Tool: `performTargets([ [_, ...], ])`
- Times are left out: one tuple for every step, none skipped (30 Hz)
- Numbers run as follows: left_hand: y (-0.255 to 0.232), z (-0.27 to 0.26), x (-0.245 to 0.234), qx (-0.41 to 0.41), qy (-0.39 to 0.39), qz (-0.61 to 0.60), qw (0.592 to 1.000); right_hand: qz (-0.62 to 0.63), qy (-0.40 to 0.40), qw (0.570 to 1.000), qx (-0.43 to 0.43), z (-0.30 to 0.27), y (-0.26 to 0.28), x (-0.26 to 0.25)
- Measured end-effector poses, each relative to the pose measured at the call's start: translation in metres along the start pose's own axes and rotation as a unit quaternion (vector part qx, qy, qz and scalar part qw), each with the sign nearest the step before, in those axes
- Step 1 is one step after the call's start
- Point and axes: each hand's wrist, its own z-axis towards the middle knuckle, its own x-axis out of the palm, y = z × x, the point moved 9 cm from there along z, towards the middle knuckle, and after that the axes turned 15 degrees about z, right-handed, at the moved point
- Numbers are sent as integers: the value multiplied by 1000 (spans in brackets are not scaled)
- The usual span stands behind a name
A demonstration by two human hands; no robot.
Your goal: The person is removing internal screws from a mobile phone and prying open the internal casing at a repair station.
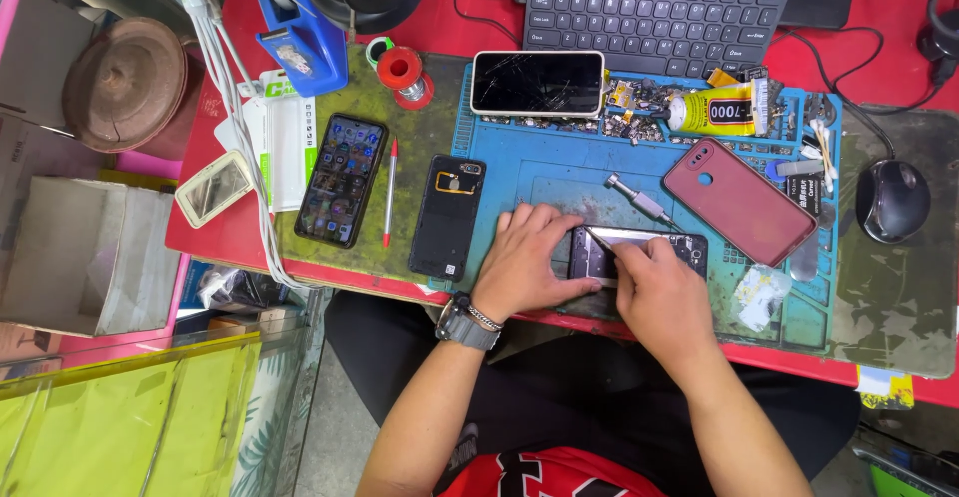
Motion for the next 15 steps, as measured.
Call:
performTargets([
  [0,0,-1,-1,1,0,1000,-23,-17,1000,-7,-1,-4,1],
  [-1,0,-2,0,1,0,1000,-23,-17,1000,-7,-1,-6,3],
  [-2,0,-3,-2,4,0,1000,-51,-14,999,-12,-2,-7,6],
  [-2,0,-4,-4,8,1,1000,-79,-11,997,-19,-2,-8,9],
  [-1,1,-2,-4,7,1,1000,-79,-11,997,-19,-3,-8,12],
  [-1,0,-1,-1,3,0,1000,-81,16,997,-1,-4,-11,19],
  [0,0,0,2,-2,-1,1000,-83,44,995,17,-5,-14,27],
  [1,0,1,1,-2,-1,1000,-83,44,995,15,-2,-6,19],
  [1,0,1,1,-3,1,1000,-38,32,999,13,2,3,8],
  [1,-1,2,2,-3,2,1000,6,19,1000,12,4,12,-2],
  [1,0,1,2,-2,2,1000,7,20,1000,13,3,9,-1],
  [0,0,0,1,-3,2,1000,15,10,1000,7,2,7,-2],
  [0,0,-1,1,-4,2,1000,24,-1,1000,1,1,5,-3],
  [0,1,-1,1,-3,2,1000,23,-1,1000,1,2,2,-1],
  [0,1,-1,-1,-2,2,1000,20,4,1000,3,3,-1,3],
])
